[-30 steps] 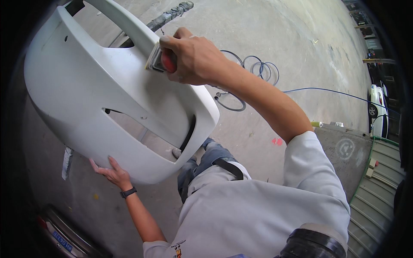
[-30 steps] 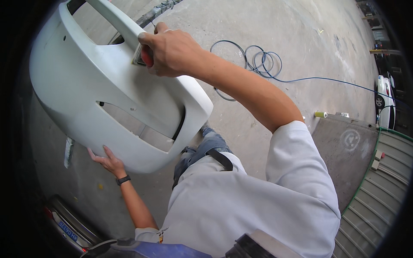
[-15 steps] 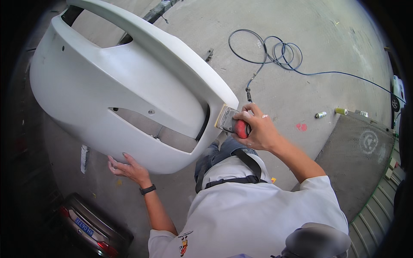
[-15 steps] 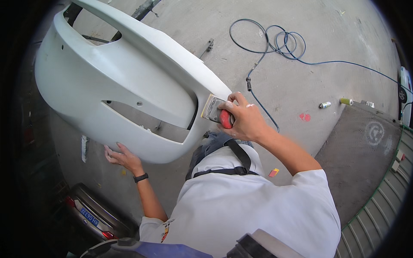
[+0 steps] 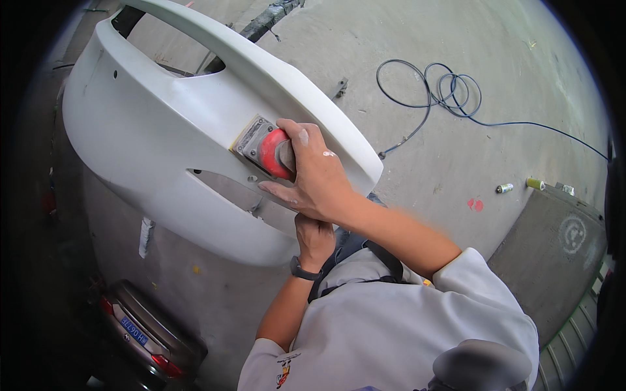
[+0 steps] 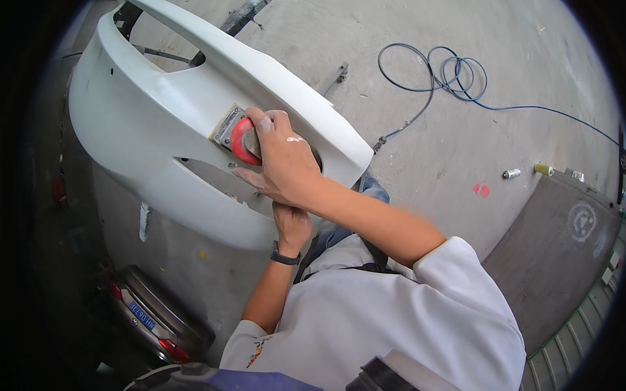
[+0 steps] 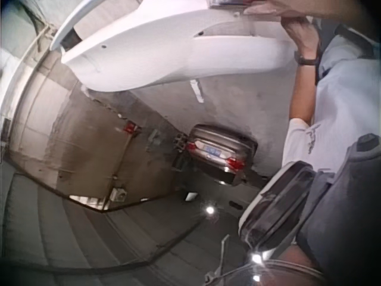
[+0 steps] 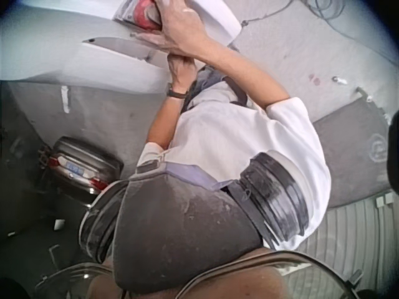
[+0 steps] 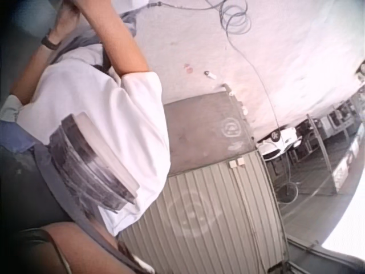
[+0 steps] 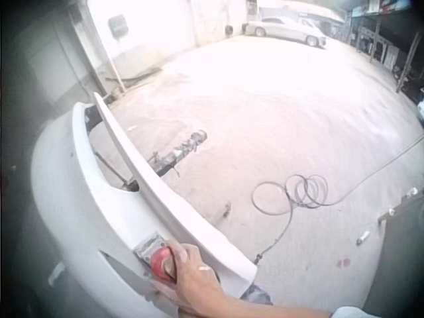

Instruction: The person sands a white car bumper mounted on a stand using a pneumatic orbital sander. They move the sander across the bumper's surface, repositioning the bumper and adjusting their stance to reach different areas.

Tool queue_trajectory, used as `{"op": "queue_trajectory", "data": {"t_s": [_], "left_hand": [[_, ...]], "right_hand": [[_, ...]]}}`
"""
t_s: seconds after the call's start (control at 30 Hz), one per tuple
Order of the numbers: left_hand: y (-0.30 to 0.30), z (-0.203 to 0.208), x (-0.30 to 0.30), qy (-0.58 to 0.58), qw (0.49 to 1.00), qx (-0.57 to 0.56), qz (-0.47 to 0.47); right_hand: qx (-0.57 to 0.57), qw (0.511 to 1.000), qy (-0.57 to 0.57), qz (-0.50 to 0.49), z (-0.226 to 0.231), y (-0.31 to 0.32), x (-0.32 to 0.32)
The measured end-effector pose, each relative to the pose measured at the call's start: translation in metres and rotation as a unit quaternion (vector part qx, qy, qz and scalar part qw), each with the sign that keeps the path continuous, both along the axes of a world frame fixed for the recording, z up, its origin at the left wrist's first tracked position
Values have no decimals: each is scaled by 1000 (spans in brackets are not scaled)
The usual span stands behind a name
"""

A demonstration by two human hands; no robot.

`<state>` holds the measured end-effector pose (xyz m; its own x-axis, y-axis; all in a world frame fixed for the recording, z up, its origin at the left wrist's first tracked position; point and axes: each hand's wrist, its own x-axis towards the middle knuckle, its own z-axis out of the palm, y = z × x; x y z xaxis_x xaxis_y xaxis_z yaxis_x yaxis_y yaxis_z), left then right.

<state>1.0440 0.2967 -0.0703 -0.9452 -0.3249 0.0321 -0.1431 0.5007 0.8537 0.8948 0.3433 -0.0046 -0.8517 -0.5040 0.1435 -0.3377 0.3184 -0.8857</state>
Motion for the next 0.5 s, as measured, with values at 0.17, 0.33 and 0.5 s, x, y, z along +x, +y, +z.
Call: {"op": "queue_trajectory", "data": {"t_s": [0.17,0.33,0.5], "left_hand": [[0,16,-9,-31,997,61,45],[-31,48,-46,-55,992,102,58],[-105,101,-44,62,989,-133,31]], "right_hand": [[61,994,-92,22,1,0,1],[87,996,-15,27,25,-37,-45],[110,988,91,55,59,-88,-98]]}}
